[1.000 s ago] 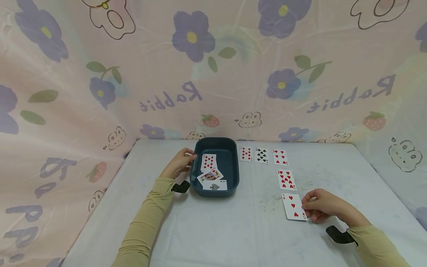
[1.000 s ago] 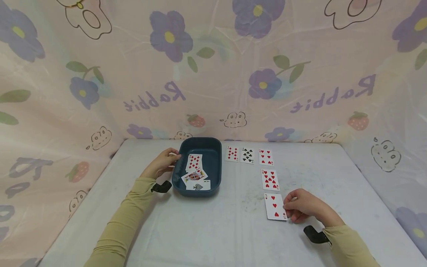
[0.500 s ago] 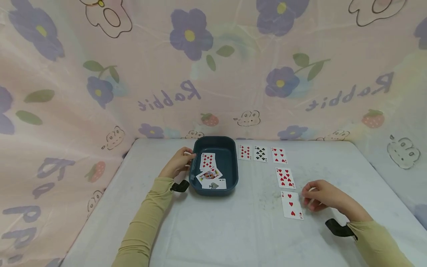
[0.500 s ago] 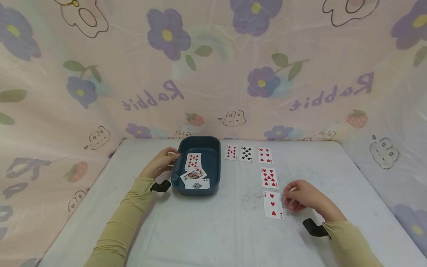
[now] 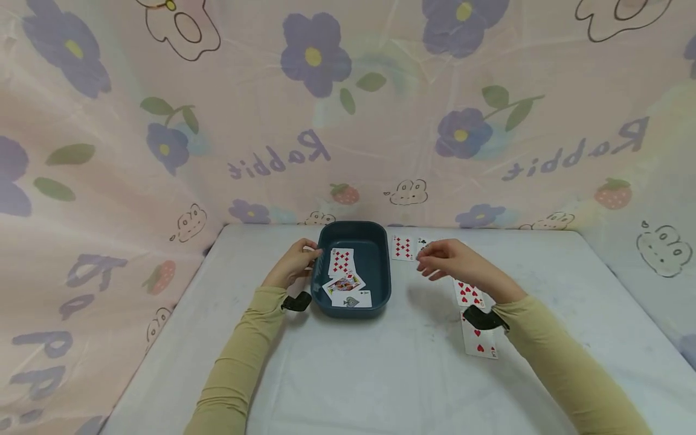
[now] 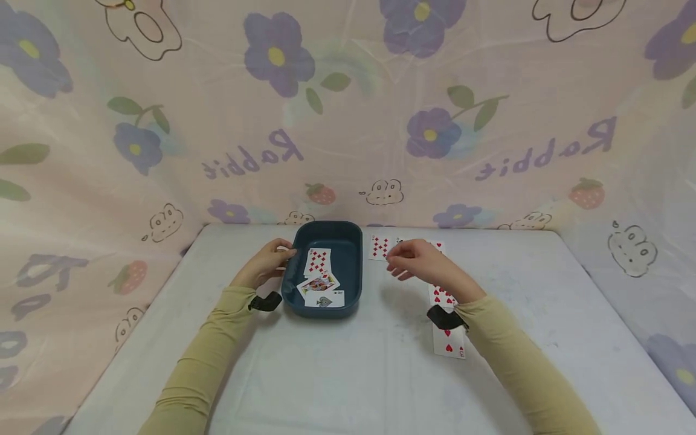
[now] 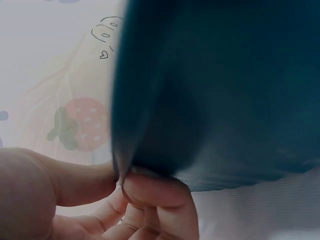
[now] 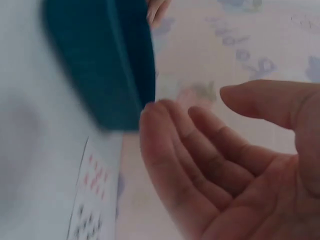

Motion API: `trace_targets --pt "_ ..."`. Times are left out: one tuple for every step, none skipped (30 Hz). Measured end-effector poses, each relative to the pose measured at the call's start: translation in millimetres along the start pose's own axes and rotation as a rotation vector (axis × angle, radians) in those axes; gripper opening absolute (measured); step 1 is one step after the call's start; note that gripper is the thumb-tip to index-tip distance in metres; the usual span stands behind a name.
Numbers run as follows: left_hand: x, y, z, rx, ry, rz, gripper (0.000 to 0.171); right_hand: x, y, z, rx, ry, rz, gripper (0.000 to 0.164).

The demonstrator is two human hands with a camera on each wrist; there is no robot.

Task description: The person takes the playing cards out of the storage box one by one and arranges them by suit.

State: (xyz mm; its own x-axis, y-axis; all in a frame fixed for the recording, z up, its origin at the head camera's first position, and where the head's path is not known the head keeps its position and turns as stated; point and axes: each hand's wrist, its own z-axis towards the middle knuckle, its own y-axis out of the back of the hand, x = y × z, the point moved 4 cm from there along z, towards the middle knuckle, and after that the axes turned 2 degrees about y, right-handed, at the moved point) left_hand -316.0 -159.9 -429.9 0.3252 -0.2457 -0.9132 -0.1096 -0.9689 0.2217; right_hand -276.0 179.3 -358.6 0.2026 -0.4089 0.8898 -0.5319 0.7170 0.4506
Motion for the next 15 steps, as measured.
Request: trace_targets --pt "-0.1 0.0 0.0 0.000 0.002 -0.002 0.022 5 -4 9 0.010 0.003 0.015 0.028" --pt "0.0 0.0 0.1 0.001 0.004 -0.002 0.022 10 -9 17 0.019 0.003 0.032 0.028" --pt "0.2 0.3 0.2 0.001 0.006 -0.004 0.022 15 -14 24 0.029 0.002 0.048 0.029" --pt "0.3 0.5 0.2 0.001 0.011 -0.008 0.021 18 -18 32 0.040 0.000 0.056 0.030" --pt "0.3 0.4 0.2 0.004 0.016 -0.014 0.021 22 -23 39 0.046 -0.004 0.061 0.031" --pt "0.3 0.4 0.3 0.006 0.018 -0.018 0.021 25 -28 45 0.055 -0.008 0.056 0.032" --pt "0.2 0.4 0.6 0.009 0.021 -0.019 0.020 27 -34 51 0.061 -0.012 0.053 0.033" --pt "0.0 0.6 0.8 0.009 0.022 -0.019 0.020 29 -39 57 0.071 -0.014 0.045 0.034" --pt "-0.3 0.8 1.1 0.008 0.025 -0.020 0.020 30 -44 63 0.079 -0.020 0.039 0.034" --pt "-0.3 0.6 1.3 0.007 0.028 -0.022 0.019 31 -49 68 0.085 -0.027 0.033 0.035" --pt "-0.3 0.7 1.6 0.007 0.029 -0.024 0.019 33 -54 73 0.091 -0.036 0.027 0.034" --pt "-0.1 0.9 1.9 0.007 0.028 -0.024 0.018 33 -59 78 0.098 -0.042 0.023 0.035" --pt "0.0 1.0 2.1 0.006 0.031 -0.027 0.018 33 -64 83 0.102 -0.054 0.019 0.035" --pt "0.1 1.0 2.3 0.007 0.031 -0.029 0.018 34 -68 87 0.106 -0.070 0.017 0.035" --pt "0.3 1.0 2.6 0.007 0.033 -0.033 0.017 33 -72 92 0.106 -0.089 0.021 0.035"
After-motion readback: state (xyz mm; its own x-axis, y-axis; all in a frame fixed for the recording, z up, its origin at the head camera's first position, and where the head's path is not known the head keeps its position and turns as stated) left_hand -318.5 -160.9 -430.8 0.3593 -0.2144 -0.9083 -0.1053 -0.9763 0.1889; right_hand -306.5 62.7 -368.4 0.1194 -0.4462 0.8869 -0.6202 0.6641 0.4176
